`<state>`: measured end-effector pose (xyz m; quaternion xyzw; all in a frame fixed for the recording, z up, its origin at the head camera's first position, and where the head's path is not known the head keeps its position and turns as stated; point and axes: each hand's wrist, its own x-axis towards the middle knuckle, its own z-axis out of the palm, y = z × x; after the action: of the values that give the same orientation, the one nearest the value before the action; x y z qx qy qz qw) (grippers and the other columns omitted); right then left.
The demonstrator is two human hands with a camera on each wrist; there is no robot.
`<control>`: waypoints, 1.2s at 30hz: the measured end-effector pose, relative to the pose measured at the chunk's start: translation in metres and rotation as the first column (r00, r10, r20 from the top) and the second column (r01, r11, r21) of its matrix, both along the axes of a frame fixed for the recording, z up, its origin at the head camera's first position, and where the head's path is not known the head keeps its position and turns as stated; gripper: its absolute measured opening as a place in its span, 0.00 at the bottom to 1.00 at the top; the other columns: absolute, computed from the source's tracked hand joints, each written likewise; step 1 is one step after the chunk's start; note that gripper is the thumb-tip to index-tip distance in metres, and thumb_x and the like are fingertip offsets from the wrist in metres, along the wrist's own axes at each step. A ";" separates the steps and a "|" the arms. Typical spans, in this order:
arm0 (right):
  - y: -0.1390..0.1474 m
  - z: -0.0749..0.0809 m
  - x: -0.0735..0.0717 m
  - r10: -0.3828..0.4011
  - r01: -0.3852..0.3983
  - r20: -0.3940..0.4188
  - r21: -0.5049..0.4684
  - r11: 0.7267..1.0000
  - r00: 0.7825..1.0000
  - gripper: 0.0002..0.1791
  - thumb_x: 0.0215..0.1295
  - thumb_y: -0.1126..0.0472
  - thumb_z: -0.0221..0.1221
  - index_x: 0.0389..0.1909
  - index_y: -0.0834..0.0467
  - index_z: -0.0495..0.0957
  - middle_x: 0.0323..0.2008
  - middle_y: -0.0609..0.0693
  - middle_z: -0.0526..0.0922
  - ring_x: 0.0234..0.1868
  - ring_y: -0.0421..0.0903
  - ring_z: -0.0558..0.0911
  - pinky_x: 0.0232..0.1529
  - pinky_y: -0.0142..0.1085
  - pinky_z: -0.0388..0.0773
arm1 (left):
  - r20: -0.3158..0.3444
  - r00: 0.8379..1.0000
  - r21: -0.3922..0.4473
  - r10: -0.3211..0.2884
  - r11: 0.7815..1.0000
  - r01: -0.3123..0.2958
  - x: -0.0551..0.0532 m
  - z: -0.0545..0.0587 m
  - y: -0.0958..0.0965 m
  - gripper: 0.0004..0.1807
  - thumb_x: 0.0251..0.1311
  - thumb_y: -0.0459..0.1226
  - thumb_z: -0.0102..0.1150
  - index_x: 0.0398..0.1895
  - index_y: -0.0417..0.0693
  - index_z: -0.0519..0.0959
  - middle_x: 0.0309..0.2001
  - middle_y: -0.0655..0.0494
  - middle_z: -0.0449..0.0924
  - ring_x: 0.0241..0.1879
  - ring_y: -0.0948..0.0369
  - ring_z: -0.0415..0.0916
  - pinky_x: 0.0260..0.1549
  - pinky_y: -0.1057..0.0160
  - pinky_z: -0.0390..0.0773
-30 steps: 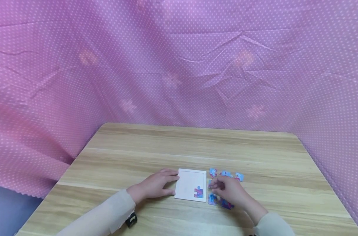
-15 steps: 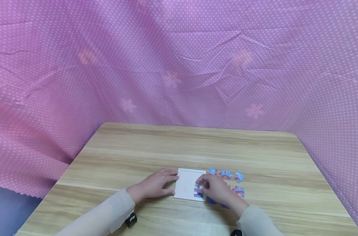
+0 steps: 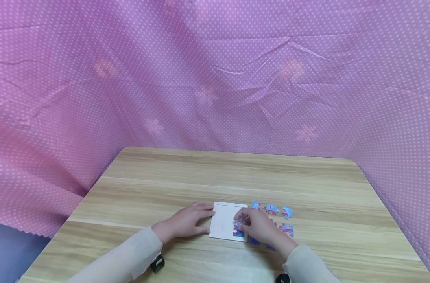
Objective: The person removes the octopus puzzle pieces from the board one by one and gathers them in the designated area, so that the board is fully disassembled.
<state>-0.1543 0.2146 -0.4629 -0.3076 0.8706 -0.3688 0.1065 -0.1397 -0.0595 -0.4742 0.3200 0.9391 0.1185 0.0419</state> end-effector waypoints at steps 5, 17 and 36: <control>0.001 0.003 -0.001 -0.006 0.006 0.018 -0.002 1.000 1.000 0.11 0.57 0.72 0.62 0.38 0.54 0.80 0.34 0.43 0.80 0.35 0.42 0.79 0.38 0.33 0.79 | 0.004 1.000 -0.001 0.004 1.000 -0.004 0.000 0.001 0.001 0.32 0.59 0.54 0.60 0.63 0.47 0.73 0.67 0.55 0.65 0.66 0.57 0.59 0.64 0.61 0.59; 0.008 0.009 -0.002 0.030 -0.030 0.012 0.000 1.000 0.999 0.07 0.60 0.66 0.62 0.37 0.51 0.81 0.31 0.39 0.79 0.34 0.39 0.78 0.39 0.32 0.77 | -0.005 1.000 0.007 -0.003 1.000 0.003 -0.001 0.002 0.002 0.32 0.59 0.54 0.60 0.63 0.47 0.73 0.66 0.54 0.65 0.66 0.55 0.59 0.63 0.59 0.60; 0.073 0.016 -0.005 -0.014 0.035 0.169 -0.116 0.993 0.985 0.09 0.62 0.64 0.61 0.43 0.62 0.80 0.34 0.50 0.79 0.33 0.44 0.80 0.32 0.35 0.81 | 0.006 1.000 0.000 -0.003 1.000 0.003 0.001 0.004 0.001 0.32 0.60 0.54 0.59 0.63 0.47 0.73 0.67 0.55 0.65 0.66 0.56 0.59 0.63 0.59 0.61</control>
<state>-0.1590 0.2880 -0.4473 -0.2705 0.8388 -0.4459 0.1565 -0.1389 -0.0582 -0.4704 0.3210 0.9384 0.1196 0.0447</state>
